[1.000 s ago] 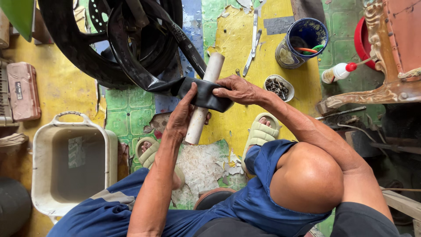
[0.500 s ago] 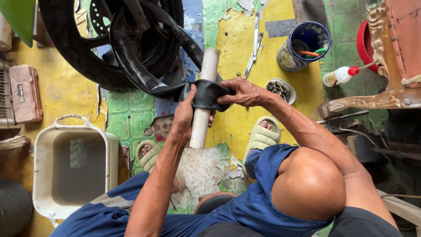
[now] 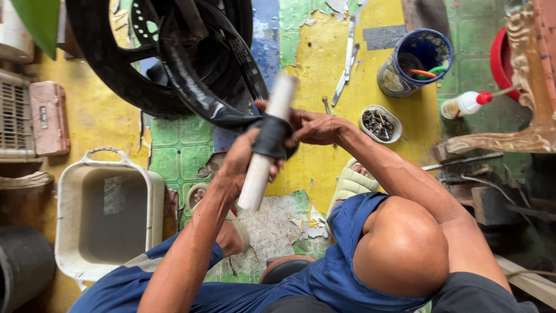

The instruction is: The person sits on the floor and wipes a black rubber inner tube with a yellow cloth, then wraps the tube around a white PVC pipe and cuts and trims the rubber with scissors. A scooter wheel and a basin of water sit nearby on the tiled floor.

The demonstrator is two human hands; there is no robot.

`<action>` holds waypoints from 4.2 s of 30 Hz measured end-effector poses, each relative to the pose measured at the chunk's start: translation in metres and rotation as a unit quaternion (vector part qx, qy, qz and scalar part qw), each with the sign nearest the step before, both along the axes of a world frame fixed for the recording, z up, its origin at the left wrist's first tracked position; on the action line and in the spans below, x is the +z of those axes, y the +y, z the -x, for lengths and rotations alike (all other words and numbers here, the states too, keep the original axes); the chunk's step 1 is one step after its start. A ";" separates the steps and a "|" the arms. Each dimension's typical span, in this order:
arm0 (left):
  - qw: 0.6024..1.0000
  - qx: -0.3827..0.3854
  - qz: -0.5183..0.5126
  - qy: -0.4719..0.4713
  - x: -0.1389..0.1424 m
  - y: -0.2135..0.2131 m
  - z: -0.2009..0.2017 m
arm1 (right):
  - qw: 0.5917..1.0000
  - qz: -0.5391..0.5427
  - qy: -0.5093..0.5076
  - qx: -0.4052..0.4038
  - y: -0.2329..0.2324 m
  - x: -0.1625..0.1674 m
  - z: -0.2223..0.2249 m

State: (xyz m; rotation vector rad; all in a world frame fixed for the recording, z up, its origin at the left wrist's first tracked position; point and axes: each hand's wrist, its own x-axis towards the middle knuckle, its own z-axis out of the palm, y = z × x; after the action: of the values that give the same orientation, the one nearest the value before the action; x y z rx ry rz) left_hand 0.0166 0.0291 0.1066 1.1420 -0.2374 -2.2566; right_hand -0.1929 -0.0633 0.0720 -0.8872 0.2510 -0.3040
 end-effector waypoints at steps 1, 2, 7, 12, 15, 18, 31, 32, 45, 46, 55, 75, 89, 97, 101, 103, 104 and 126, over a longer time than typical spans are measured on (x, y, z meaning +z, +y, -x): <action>1.000 -0.004 0.004 -0.001 0.001 0.002 -0.002 | 1.000 0.007 -0.011 0.015 -0.001 -0.002 -0.003; 1.000 -0.009 0.009 -0.002 0.002 0.005 -0.003 | 0.999 0.032 0.011 0.023 -0.002 -0.004 -0.005; 0.998 -0.018 -0.058 -0.022 0.006 0.012 -0.009 | 0.988 0.127 0.090 -0.022 -0.004 -0.020 -0.010; 0.999 -0.003 -0.047 0.016 0.003 0.020 -0.009 | 0.974 0.195 0.096 -0.068 -0.001 -0.038 -0.010; 0.993 0.077 -0.049 0.074 -0.001 0.025 -0.010 | 0.961 0.232 0.101 -0.111 0.002 -0.049 -0.010; 0.978 0.056 -0.050 0.196 -0.002 0.029 -0.010 | 0.951 0.250 0.101 -0.150 0.001 -0.060 -0.011; 0.935 0.116 0.030 0.334 -0.051 0.036 0.020 | 0.919 0.325 0.161 -0.153 -0.001 -0.053 -0.014; 0.940 0.114 0.029 0.321 -0.057 0.034 0.019 | 0.895 0.364 0.203 -0.157 0.000 -0.050 -0.006; 0.970 0.163 0.079 0.162 -0.079 0.015 0.014 | 0.311 0.040 0.781 -0.540 0.119 -0.111 0.295; 0.971 0.161 0.055 0.167 -0.078 0.015 0.017 | 0.315 0.018 0.793 -0.521 0.122 -0.113 0.300; 0.968 0.187 0.049 0.162 -0.044 0.004 0.018 | 0.384 -0.009 0.746 -0.545 0.094 -0.107 0.263; 0.927 0.230 0.064 0.289 -0.059 0.004 -0.011 | 0.659 -0.032 0.499 -0.562 0.172 -0.026 0.241; 0.908 0.209 0.078 0.354 -0.039 0.012 -0.025 | 0.569 0.732 0.296 -0.232 0.061 0.186 0.021; 0.899 0.216 0.069 0.374 -0.040 0.016 -0.031 | 0.729 0.565 0.287 -0.259 0.078 0.138 -0.065; 0.900 0.225 0.062 0.367 -0.047 0.017 -0.035 | 0.813 0.412 0.316 -0.265 0.083 0.119 -0.069; 0.901 0.228 0.053 0.366 -0.049 0.019 -0.034 | 0.813 0.408 0.315 -0.271 0.084 0.114 -0.070; 0.901 0.229 0.050 0.366 -0.050 0.018 -0.033 | 0.812 0.410 0.312 -0.275 0.084 0.113 -0.071; 0.925 0.230 0.131 0.275 -0.017 0.022 -0.040 | 0.538 0.786 0.168 -0.254 0.049 0.111 -0.068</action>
State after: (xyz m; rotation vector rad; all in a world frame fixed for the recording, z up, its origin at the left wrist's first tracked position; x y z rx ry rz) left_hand 0.0567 0.0513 0.0894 0.3452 -0.0321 -1.9479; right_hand -0.1246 -0.0143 0.1828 -2.7414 0.6193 -0.9742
